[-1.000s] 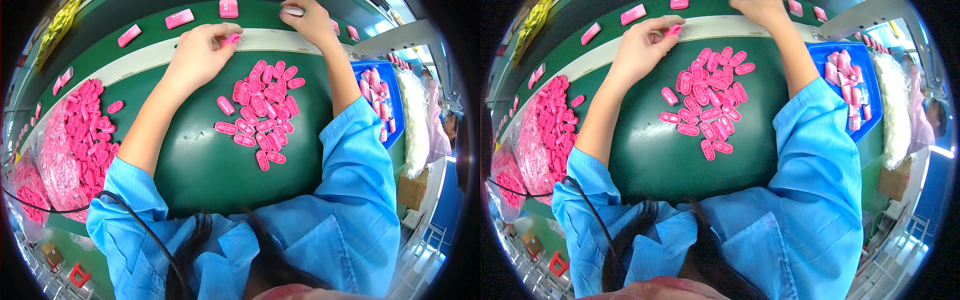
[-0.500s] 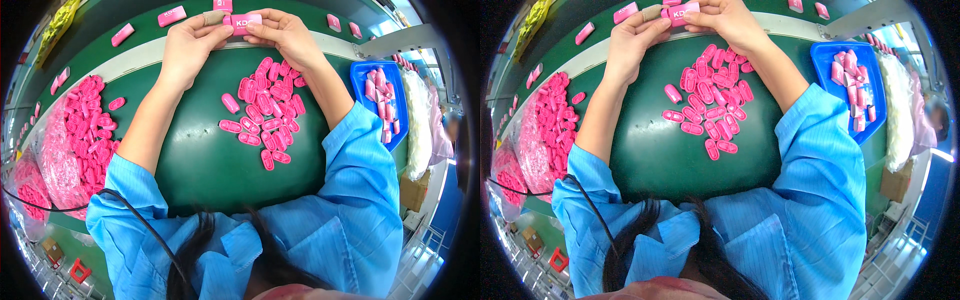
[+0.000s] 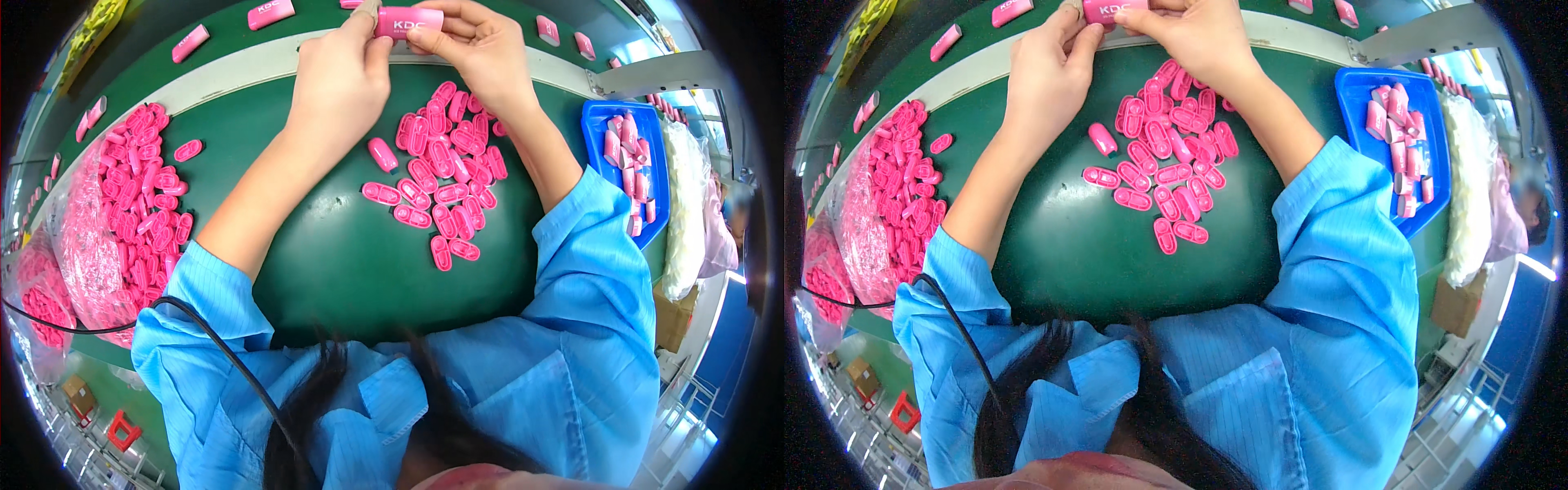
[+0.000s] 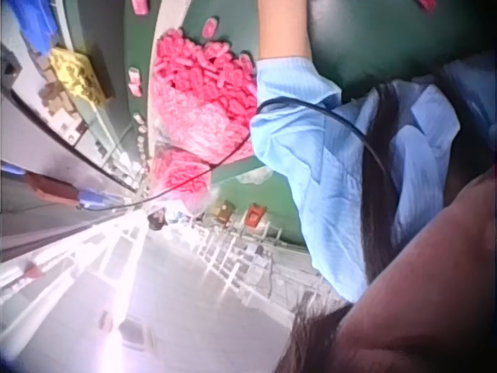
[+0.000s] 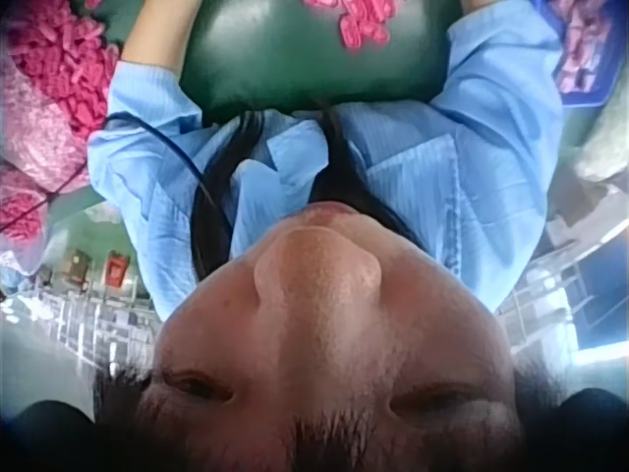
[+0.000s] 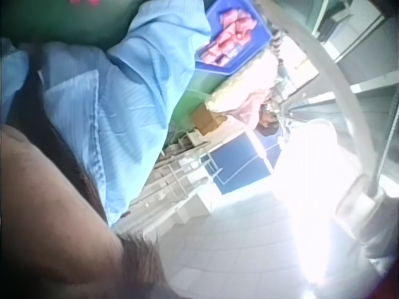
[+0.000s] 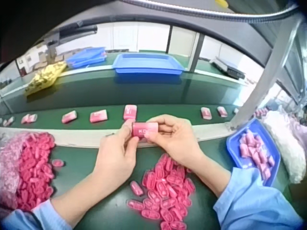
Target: The person assembles pink plastic capsule components by hand. They pick up two halves from a pile on a green table, press them together to form a complete capsule, and place the finished unit into a blue tray. The process is repeated continuously throughout the video.
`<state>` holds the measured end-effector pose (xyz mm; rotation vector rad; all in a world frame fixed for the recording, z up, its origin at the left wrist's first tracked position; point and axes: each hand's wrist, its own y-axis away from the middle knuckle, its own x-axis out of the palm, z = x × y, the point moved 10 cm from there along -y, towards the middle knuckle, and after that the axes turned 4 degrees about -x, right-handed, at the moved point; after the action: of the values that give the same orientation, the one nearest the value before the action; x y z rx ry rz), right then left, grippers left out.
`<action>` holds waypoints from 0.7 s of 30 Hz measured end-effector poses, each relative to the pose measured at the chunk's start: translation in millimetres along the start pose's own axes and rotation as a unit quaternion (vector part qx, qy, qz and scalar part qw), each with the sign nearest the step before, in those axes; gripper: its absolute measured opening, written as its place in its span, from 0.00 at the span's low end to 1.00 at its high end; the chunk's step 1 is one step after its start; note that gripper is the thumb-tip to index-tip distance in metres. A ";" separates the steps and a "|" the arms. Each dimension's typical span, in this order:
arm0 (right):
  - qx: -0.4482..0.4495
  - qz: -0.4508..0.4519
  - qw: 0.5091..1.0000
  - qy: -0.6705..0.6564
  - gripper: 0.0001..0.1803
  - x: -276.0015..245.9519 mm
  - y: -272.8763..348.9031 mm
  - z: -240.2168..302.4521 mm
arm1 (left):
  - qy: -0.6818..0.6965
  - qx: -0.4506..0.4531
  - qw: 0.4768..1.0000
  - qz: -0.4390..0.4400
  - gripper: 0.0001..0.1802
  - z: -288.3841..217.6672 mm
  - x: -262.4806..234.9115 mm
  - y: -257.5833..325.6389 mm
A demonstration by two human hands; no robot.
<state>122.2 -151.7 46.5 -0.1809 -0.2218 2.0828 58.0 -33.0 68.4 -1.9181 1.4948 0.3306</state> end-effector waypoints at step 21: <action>-0.282 0.227 0.903 0.232 0.11 73.4 81.8 89.0 | -0.072 0.170 0.949 0.255 0.15 -28.6 9.6 62.1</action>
<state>-2.4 -135.5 111.4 -1.1637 -0.5252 2.2981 -2.5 -65.8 62.3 -1.1988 1.8003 0.4006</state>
